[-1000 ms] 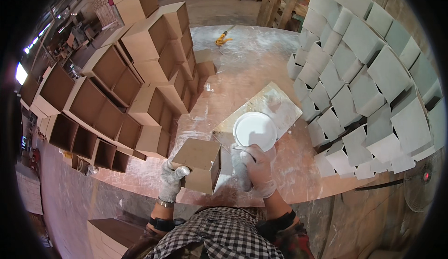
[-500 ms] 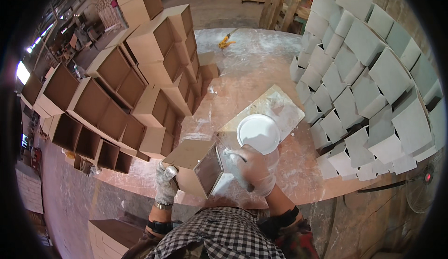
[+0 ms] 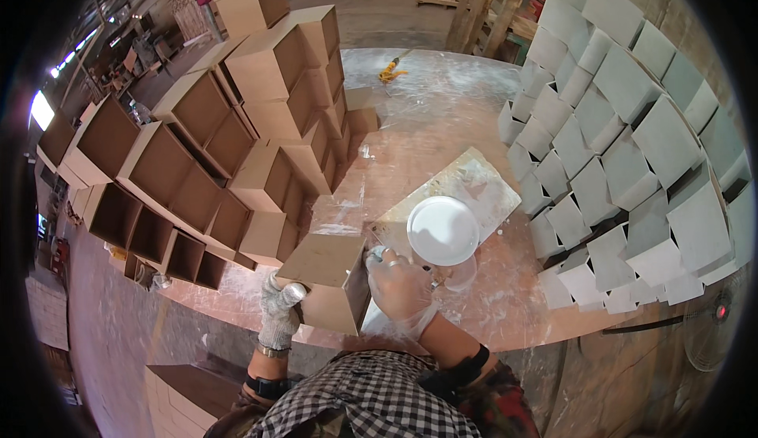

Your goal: Applying a white coating to the interior and exterior of small wooden boxes using an applicator.

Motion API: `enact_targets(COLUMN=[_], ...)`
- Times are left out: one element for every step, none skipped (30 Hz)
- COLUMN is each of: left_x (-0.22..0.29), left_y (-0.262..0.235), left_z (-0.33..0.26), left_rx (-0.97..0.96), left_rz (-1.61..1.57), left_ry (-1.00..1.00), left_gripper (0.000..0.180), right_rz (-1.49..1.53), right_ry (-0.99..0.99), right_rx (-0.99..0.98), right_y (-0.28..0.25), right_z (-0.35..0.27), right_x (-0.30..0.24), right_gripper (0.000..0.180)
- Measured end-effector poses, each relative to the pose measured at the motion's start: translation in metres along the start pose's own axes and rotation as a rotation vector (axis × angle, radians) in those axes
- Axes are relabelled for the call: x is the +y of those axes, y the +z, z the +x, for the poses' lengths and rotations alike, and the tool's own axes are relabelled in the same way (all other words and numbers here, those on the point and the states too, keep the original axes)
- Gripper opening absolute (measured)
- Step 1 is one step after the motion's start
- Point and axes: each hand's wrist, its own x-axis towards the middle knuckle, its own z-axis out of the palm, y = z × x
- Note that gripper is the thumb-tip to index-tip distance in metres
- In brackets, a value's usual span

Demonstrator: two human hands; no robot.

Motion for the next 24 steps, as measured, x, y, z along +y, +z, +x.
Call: enact_targets(left_x=[0.001,0.003,0.007,0.011,0.013,0.008,-0.003,-0.012,-0.003,0.013,0.021,0.019,0.015,0.009,-0.002,-0.017,-0.031,-0.044,-0.054,-0.063,-0.075,-0.087,-0.097,-0.098], left_y=[0.005,0.008,0.007,0.007,0.007,0.004,0.0,-0.003,0.004,0.02,0.031,0.035,0.037,0.038,0.036,0.032,0.029,0.033,0.036,0.039,0.038,0.038,0.036,0.04], left_z=[-0.001,-0.002,-0.001,0.002,0.004,0.003,0.003,0.003,0.004,0.009,0.012,0.013,0.018,0.027,0.033,0.038,0.039,0.042,0.042,0.041,0.038,0.037,0.035,0.035], left_rx=[0.048,0.095,0.099,0.046,-0.007,0.001,0.036,0.07,0.072,-0.036,-0.142,-0.233,-0.235,-0.389,-0.539,-0.627,-0.629,-0.706,-0.774,-0.809,-0.804,-0.828,-0.848,-0.877], left_rz=[-0.075,-0.149,-0.148,-0.085,-0.021,-0.02,0.06,0.141,0.142,0.264,0.386,0.458,0.453,0.865,1.27,1.416,1.412,1.533,1.658,1.663,1.664,1.699,1.735,1.777], left_ry=[0.029,0.058,0.06,0.044,0.028,0.033,-0.019,-0.073,-0.078,-0.142,-0.202,-0.126,-0.131,0.116,0.377,0.437,0.431,0.564,0.698,0.654,0.647,0.652,0.654,0.523], left_gripper=[0.045,0.044,0.044,0.042,0.041,0.041,0.042,0.042,0.042,0.038,0.034,0.029,0.029,0.03,0.032,0.03,0.03,0.026,0.024,0.014,0.014,0.012,0.012,0.012], right_rz=[-0.005,-0.006,0.011,0.021,0.02,0.162,0.301,0.3,0.345,0.379,0.375,0.445,0.512,0.508,0.541,0.574,0.572,0.597,0.628,0.629,0.604,0.578,0.579,0.468], right_ry=[-0.026,-0.027,-0.012,0.001,-0.003,0.006,0.024,0.026,0.093,0.167,0.174,0.343,0.515,0.521,0.62,0.718,0.723,0.749,0.768,0.769,0.709,0.65,0.647,0.499], right_rx=[-0.066,-0.068,-0.191,-0.314,-0.314,-0.374,-0.436,-0.44,-0.361,-0.281,-0.285,-0.288,-0.287,-0.292,-0.277,-0.26,-0.264,-0.231,-0.202,-0.207,-0.18,-0.153,-0.161,-0.142], right_y=[0.0,0.002,0.005,0.008,0.01,0.012,0.009,0.007,0.006,0.002,0.004,0.005,0.005,0.003,-0.003,-0.008,-0.008,-0.008,-0.006,0.002,0.014,0.022,0.029,0.035], right_z=[-0.003,-0.008,-0.015,-0.021,-0.027,-0.033,-0.036,-0.039,-0.041,-0.046,-0.054,-0.061,-0.067,-0.074,-0.072,-0.071,-0.07,-0.069,-0.068,-0.068,-0.068,-0.067,-0.063,-0.057], right_x=[0.001,0.003,0.005,0.01,0.02,0.031,0.037,0.04,0.04,0.044,0.054,0.061,0.068,0.074,0.074,0.073,0.073,0.073,0.072,0.075,0.079,0.081,0.083,0.086], right_gripper=[0.011,0.011,0.013,0.016,0.016,0.017,0.018,0.018,0.021,0.023,0.023,0.024,0.025,0.025,0.027,0.028,0.028,0.028,0.028,0.028,0.026,0.025,0.025,0.024])
